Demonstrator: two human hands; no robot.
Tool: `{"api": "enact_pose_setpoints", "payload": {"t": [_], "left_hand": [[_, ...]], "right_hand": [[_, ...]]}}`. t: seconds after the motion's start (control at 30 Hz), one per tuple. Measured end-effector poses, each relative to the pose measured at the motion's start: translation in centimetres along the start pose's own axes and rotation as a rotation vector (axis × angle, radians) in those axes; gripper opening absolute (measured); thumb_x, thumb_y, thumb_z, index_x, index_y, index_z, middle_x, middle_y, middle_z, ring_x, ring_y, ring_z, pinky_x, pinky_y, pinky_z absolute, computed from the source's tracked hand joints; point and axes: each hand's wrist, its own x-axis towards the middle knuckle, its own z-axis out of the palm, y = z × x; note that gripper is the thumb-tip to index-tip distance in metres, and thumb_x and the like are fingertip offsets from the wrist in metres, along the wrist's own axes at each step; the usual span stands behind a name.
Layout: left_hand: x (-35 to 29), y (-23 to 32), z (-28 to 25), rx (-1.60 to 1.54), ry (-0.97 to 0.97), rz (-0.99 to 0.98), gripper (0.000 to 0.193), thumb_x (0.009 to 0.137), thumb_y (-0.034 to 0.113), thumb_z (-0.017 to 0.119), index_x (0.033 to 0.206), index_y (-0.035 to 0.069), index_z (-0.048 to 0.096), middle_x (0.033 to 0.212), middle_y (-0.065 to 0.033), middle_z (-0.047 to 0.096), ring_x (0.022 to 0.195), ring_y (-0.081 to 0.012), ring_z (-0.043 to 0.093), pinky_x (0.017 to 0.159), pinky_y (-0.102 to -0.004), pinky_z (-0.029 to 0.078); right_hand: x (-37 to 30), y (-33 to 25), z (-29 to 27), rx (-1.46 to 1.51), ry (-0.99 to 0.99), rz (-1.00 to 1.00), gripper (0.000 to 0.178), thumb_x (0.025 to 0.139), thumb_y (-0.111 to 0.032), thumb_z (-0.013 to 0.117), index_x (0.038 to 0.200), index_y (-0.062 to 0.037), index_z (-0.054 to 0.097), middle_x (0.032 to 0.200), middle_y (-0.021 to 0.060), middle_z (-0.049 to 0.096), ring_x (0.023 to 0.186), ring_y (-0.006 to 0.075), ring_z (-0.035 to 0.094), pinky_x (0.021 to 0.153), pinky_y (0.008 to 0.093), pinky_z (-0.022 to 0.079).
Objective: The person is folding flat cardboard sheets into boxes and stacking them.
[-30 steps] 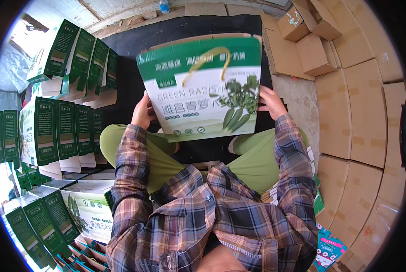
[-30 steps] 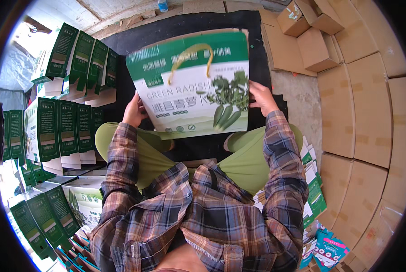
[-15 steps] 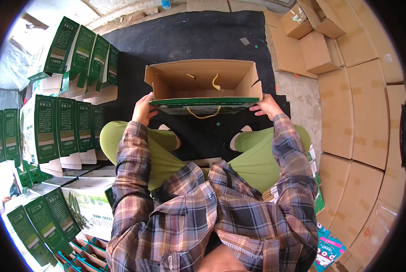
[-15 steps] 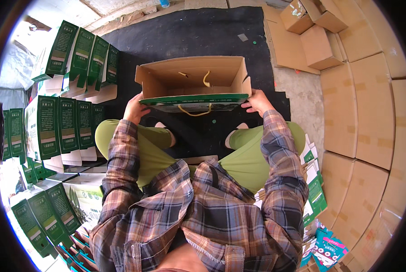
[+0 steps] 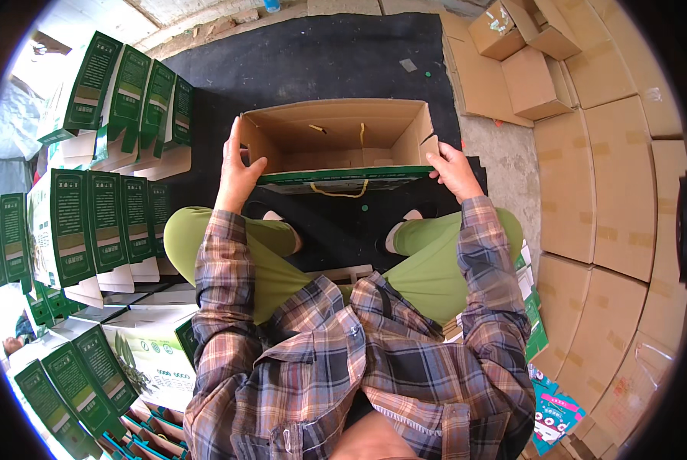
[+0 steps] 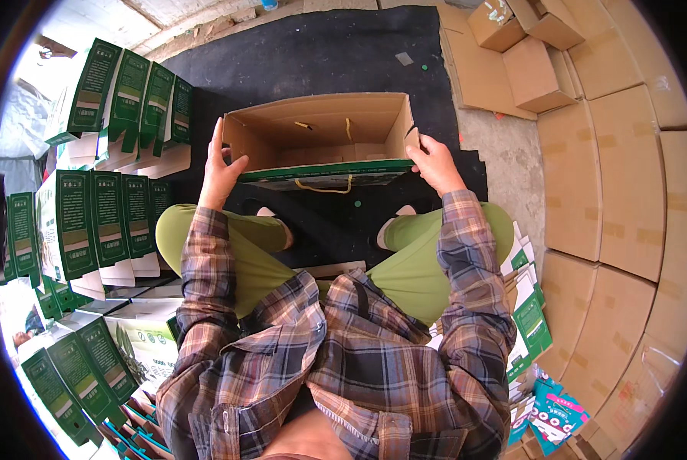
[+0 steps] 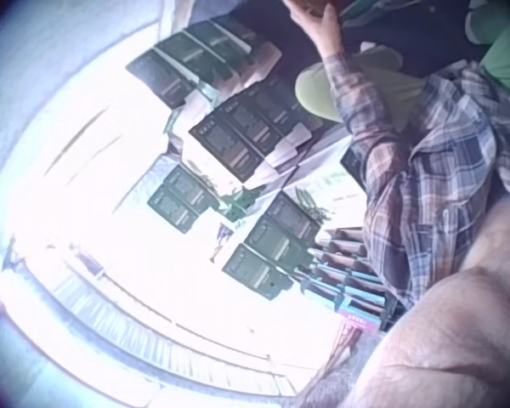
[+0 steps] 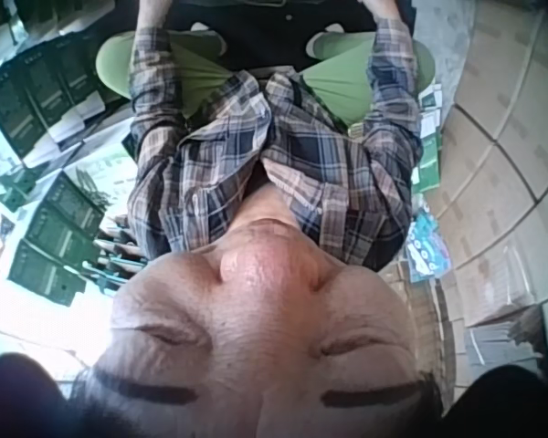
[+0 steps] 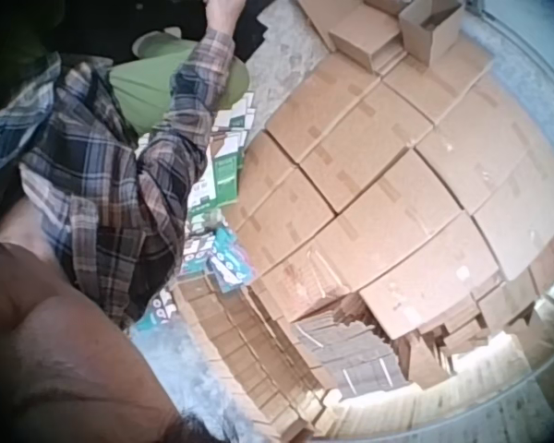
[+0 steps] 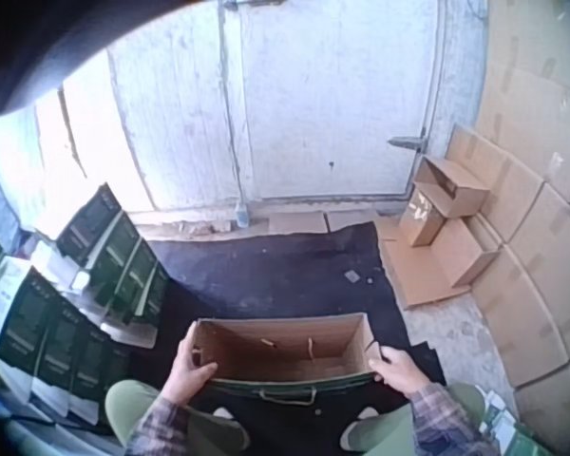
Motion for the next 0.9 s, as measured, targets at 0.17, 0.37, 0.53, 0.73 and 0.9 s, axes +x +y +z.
{"api": "enact_pose_setpoints", "payload": {"t": [0.17, 0.37, 0.53, 0.73, 0.9], "left_hand": [[-0.1, -0.2, -0.6, 0.313, -0.035, 0.175, 0.082, 0.066, -0.004, 0.065, 0.140, 0.010, 0.035, 0.125, -0.0154, 0.041, 0.111, -0.0284, 0.048, 0.095, -0.0354, 0.043], [0.6, 0.2, -1.4, 0.431, -0.085, 0.181, 0.078, 0.064, -0.007, 0.062, 0.137, 0.008, 0.040, 0.121, -0.0169, 0.043, 0.109, -0.0324, 0.049, 0.093, -0.0337, 0.043], [0.9, 1.3, -1.3, 0.644, -0.142, 0.163, 0.079, 0.064, -0.005, 0.066, 0.136, 0.005, 0.037, 0.112, -0.0170, 0.046, 0.097, -0.0361, 0.056, 0.082, -0.0392, 0.048], [0.1, 1.7, -1.0, 0.754, -0.147, 0.231, 0.075, 0.066, -0.004, 0.067, 0.135, 0.004, 0.038, 0.108, -0.0164, 0.047, 0.093, -0.0362, 0.057, 0.077, -0.0411, 0.049], [0.8, 1.4, -0.9, 0.734, -0.156, 0.222, 0.076, 0.068, -0.002, 0.068, 0.137, 0.007, 0.036, 0.100, -0.0152, 0.049, 0.089, -0.0350, 0.057, 0.075, -0.0404, 0.049]], "right_hand": [[0.7, 0.1, -0.4, 0.035, -0.021, -0.011, 0.043, 0.085, -0.025, 0.057, 0.122, -0.0045, 0.054, 0.089, 0.0008, 0.061, 0.065, 0.0072, 0.052, 0.054, 0.0213, 0.041], [0.5, -0.1, -0.4, 0.034, -0.109, -0.119, 0.056, 0.081, -0.017, 0.062, 0.133, -0.0043, 0.046, 0.099, 0.0033, 0.061, 0.068, 0.0077, 0.052, 0.059, 0.0223, 0.045], [0.6, -0.5, -0.1, -0.010, -0.162, -0.129, 0.065, 0.077, -0.016, 0.066, 0.136, -0.0049, 0.042, 0.112, 0.0084, 0.053, 0.075, 0.0106, 0.053, 0.071, 0.0248, 0.047], [1.2, 0.0, 0.1, -0.129, -0.139, -0.173, 0.073, 0.075, -0.022, 0.071, 0.138, -0.0060, 0.039, 0.115, 0.0102, 0.046, 0.082, 0.0120, 0.052, 0.077, 0.0272, 0.046], [1.3, -1.1, 0.8, -0.186, -0.131, -0.145, 0.078, 0.075, -0.026, 0.073, 0.140, -0.0061, 0.035, 0.115, 0.0110, 0.046, 0.081, 0.0126, 0.053, 0.078, 0.0268, 0.046]]}}
